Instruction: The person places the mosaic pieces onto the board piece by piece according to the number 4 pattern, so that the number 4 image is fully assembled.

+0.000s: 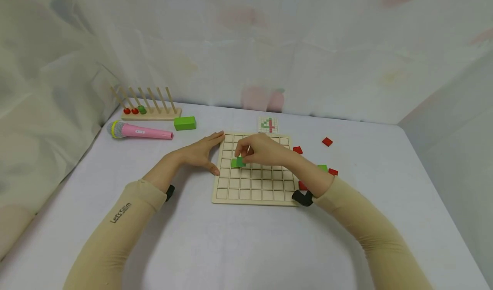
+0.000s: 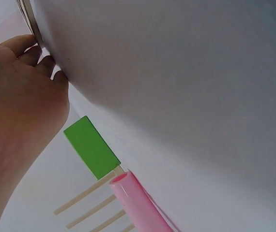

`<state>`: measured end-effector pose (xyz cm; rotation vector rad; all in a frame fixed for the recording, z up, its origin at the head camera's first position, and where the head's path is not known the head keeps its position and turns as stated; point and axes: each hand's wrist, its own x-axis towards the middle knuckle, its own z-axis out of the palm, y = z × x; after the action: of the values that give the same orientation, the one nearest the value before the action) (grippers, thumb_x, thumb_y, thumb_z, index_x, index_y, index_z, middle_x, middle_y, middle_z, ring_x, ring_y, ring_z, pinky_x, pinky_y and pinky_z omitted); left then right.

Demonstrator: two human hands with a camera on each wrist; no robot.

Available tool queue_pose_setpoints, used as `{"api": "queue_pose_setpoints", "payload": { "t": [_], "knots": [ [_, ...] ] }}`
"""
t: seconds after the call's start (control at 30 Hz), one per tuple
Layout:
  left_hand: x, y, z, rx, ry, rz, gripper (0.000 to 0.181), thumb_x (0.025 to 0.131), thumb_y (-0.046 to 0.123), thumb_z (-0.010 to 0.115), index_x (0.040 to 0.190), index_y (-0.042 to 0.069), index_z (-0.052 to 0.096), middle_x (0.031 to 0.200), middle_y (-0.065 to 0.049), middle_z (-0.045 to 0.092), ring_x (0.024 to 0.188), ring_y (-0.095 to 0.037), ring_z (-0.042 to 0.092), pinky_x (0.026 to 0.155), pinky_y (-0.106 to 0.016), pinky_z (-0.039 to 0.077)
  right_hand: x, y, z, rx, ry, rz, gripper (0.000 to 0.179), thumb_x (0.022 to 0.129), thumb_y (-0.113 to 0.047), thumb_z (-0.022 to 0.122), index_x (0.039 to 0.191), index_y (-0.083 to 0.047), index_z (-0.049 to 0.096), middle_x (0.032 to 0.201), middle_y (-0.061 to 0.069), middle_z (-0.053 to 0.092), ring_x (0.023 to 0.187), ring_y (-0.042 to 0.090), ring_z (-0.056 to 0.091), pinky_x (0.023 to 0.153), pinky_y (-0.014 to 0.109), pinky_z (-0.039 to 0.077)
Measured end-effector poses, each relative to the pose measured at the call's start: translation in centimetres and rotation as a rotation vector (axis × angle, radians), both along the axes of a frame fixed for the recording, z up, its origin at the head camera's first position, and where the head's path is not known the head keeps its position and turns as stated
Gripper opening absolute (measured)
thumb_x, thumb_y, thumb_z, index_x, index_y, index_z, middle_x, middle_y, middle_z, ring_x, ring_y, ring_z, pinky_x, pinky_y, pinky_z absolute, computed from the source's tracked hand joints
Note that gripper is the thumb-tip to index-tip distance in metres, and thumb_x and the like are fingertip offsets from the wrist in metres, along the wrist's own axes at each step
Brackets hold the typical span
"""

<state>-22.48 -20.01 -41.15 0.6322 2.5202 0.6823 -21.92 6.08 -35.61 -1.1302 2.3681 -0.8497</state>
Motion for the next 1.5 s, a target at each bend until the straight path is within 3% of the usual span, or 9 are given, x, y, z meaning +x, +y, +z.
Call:
{"api": "queue_pose_setpoints", "payload": {
  "t": [0.17,0.6,1.13,1.5],
  "knots": [
    [0.0,0.0,0.1,-0.002,0.004,-0.005,0.128,0.068,0.046,0.088,0.160,0.006,0.008,0.170,-0.006,-0.002,0.158,-0.032,-0.005,0.127,-0.057,0.005,-0.3,-1.0,-0.6,0.000,-0.017,0.000,0.014,0.086,-0.005,0.070,0.098,-0.013,0.072,0.084,0.001,0.068,0.076,0.011,0.067,0.073,0.022,0.054],
    [0.0,-0.1,0.1,0.027,0.003,-0.011,0.127,0.068,0.045,0.088,0.159,0.005,0.009,0.170,-0.008,-0.002,0.157,-0.034,-0.005,0.125,-0.060,0.005,0.1,-2.3,-1.6,0.107,0.047,0.013,0.013,0.086,-0.006,0.070,0.098,-0.012,0.073,0.083,0.002,0.069,0.075,0.009,0.059,0.069,0.018,0.046],
    [0.2,0.0,0.3,0.030,0.000,-0.007,0.127,0.067,0.044,0.088,0.159,0.004,0.010,0.170,-0.010,0.000,0.157,-0.036,-0.004,0.125,-0.060,0.005,0.4,-2.7,-2.3,0.116,0.019,0.014,0.008,0.084,-0.007,0.075,0.091,-0.010,0.074,0.083,0.001,0.073,0.071,0.007,0.062,0.065,0.016,0.050],
    [0.1,0.1,0.4,0.023,0.002,-0.005,0.127,0.068,0.044,0.088,0.159,0.004,0.009,0.170,-0.010,0.000,0.157,-0.036,-0.003,0.125,-0.061,0.006,0.4,-2.7,-2.5,0.140,0.047,0.016,0.007,0.085,-0.007,0.074,0.091,-0.011,0.075,0.081,0.000,0.073,0.071,0.007,0.061,0.065,0.016,0.048]
  ]
}}
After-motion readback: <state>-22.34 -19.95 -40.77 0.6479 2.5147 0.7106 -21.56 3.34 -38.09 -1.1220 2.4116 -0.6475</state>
